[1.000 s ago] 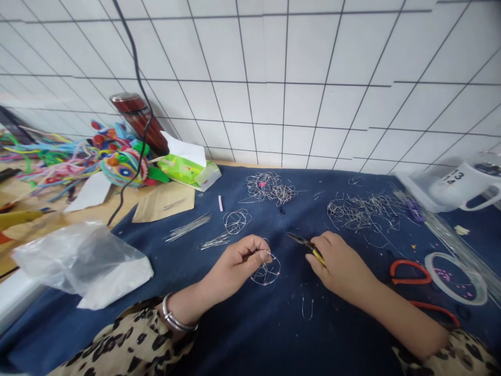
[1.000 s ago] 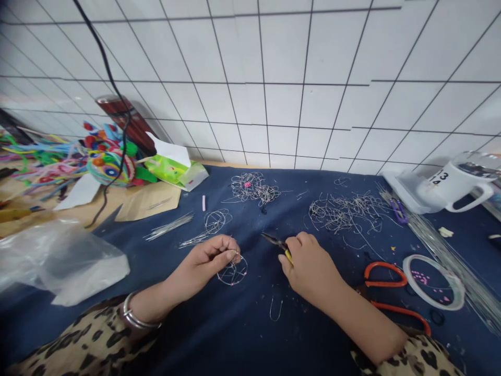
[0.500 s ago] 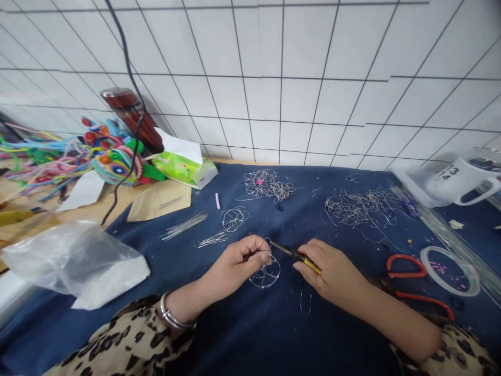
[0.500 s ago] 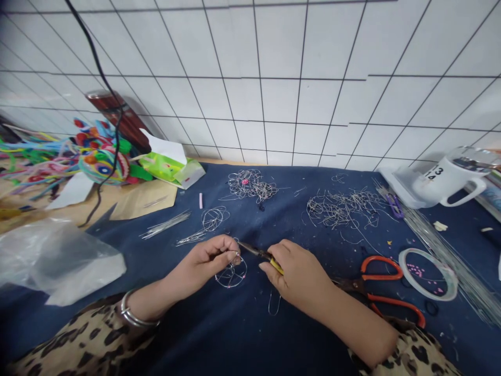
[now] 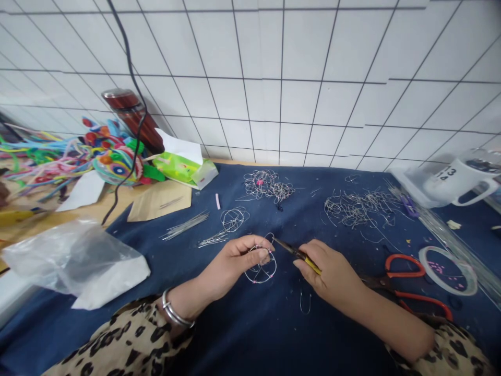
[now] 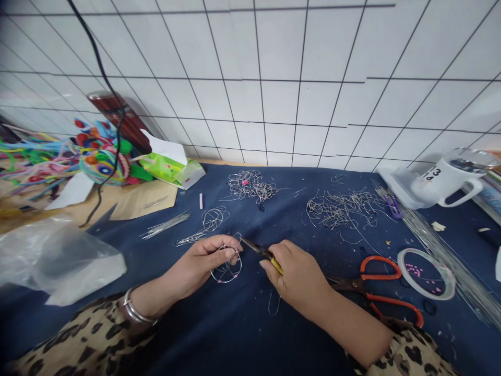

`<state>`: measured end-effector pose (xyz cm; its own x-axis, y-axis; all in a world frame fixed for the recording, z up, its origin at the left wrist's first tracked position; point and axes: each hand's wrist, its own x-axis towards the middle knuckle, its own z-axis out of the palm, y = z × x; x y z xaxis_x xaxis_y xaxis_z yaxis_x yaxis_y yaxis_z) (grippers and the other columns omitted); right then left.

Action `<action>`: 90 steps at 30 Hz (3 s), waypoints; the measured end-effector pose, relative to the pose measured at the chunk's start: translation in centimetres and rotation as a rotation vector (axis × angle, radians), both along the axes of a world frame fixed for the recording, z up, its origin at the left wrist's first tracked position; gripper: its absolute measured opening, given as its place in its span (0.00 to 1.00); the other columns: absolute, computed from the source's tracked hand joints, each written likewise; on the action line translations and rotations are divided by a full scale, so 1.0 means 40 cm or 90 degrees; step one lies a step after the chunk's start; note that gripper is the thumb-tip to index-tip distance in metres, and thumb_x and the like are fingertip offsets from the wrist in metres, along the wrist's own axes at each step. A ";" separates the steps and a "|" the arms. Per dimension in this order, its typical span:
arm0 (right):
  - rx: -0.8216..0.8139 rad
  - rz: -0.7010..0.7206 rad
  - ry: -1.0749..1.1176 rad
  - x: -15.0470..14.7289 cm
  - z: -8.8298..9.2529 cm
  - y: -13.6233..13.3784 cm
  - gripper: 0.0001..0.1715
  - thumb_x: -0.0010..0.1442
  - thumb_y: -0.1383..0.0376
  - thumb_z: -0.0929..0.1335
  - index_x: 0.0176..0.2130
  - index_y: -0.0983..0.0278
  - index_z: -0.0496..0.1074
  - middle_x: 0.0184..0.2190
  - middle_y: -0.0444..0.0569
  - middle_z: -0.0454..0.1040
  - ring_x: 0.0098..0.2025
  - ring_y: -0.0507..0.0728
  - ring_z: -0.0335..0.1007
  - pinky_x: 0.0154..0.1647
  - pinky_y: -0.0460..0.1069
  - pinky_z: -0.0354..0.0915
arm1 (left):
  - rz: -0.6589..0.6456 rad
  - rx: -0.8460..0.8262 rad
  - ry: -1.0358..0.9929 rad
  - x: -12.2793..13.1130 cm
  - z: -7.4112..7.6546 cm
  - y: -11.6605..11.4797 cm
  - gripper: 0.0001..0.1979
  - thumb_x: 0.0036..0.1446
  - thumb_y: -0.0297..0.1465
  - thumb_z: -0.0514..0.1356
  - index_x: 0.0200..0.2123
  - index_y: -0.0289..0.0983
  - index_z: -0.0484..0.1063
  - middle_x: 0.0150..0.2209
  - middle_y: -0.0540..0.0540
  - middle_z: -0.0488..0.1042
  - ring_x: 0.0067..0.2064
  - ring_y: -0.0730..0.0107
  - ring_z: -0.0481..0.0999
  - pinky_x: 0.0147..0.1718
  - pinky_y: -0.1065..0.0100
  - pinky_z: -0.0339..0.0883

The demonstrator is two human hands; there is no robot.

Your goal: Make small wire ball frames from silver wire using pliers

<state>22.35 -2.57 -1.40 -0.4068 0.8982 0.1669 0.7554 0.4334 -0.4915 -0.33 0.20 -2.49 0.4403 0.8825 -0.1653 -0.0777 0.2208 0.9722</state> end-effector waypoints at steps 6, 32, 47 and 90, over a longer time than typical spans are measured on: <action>0.009 -0.005 0.007 -0.004 0.003 -0.007 0.09 0.62 0.61 0.60 0.37 0.63 0.65 0.31 0.47 0.66 0.32 0.53 0.63 0.33 0.48 0.61 | 0.014 -0.003 -0.010 0.001 -0.001 0.000 0.07 0.53 0.32 0.62 0.34 0.35 0.73 0.29 0.49 0.69 0.31 0.74 0.66 0.33 0.71 0.60; 0.006 0.049 -0.020 -0.009 0.012 -0.013 0.14 0.60 0.60 0.63 0.44 0.66 0.64 0.39 0.53 0.64 0.41 0.58 0.61 0.42 0.54 0.62 | 0.009 0.135 0.097 0.001 0.013 -0.008 0.07 0.57 0.34 0.58 0.32 0.34 0.69 0.29 0.51 0.63 0.30 0.75 0.60 0.30 0.72 0.55; 0.131 0.042 -0.167 -0.016 0.000 -0.017 0.15 0.59 0.58 0.62 0.40 0.66 0.66 0.35 0.53 0.65 0.38 0.59 0.61 0.37 0.53 0.63 | 0.012 0.115 0.104 0.000 0.014 -0.006 0.08 0.57 0.34 0.58 0.32 0.34 0.69 0.26 0.52 0.64 0.28 0.76 0.60 0.29 0.73 0.54; -0.076 0.043 -0.025 -0.013 0.012 -0.014 0.11 0.63 0.58 0.60 0.38 0.64 0.64 0.33 0.48 0.66 0.35 0.54 0.62 0.35 0.49 0.60 | 0.063 0.094 0.098 0.010 0.005 -0.009 0.07 0.55 0.33 0.60 0.31 0.34 0.70 0.27 0.51 0.66 0.29 0.75 0.62 0.30 0.72 0.57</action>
